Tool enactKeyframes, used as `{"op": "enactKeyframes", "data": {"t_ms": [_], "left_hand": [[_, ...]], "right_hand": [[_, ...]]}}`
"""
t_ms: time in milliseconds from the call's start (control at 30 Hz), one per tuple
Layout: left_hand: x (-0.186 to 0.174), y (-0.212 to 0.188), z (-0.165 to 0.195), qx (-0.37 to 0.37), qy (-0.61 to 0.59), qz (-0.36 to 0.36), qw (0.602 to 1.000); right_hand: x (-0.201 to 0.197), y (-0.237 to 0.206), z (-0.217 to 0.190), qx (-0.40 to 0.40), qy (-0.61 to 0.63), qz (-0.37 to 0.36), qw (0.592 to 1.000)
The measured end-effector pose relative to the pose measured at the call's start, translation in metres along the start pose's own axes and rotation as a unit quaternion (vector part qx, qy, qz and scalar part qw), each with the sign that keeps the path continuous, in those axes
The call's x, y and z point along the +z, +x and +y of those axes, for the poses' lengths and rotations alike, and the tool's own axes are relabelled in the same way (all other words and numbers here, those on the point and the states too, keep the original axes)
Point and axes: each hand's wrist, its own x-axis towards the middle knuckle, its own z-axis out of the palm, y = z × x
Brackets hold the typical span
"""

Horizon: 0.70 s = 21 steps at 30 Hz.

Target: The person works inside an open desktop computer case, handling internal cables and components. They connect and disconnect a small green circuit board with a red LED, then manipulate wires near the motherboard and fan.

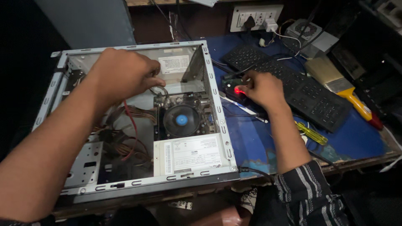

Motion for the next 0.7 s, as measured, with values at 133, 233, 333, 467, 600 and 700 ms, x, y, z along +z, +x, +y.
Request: {"op": "enactKeyframes", "data": {"t_ms": [133,233,333,467,600,700], "left_hand": [[-0.001,-0.001,0.001,0.006,-0.003,0.023,1.000],[-0.003,-0.003,0.001,0.007,0.001,0.027,1.000],[-0.005,-0.001,0.002,-0.018,0.031,-0.014,0.999],[-0.006,0.005,0.005,-0.022,0.044,-0.048,0.998],[-0.005,0.007,0.008,-0.049,0.078,-0.075,0.993],[-0.005,0.007,0.009,-0.041,0.095,-0.071,0.992]], "right_hand": [[-0.004,0.000,0.002,-0.007,0.009,0.011,1.000],[-0.007,0.001,0.005,-0.016,0.002,0.021,1.000],[-0.006,0.000,0.006,-0.012,0.008,0.018,1.000],[-0.004,0.000,0.006,-0.012,0.009,0.022,1.000],[-0.008,-0.002,0.005,-0.014,0.017,0.026,0.999],[-0.013,-0.004,0.005,-0.024,0.021,0.039,0.999]]}}
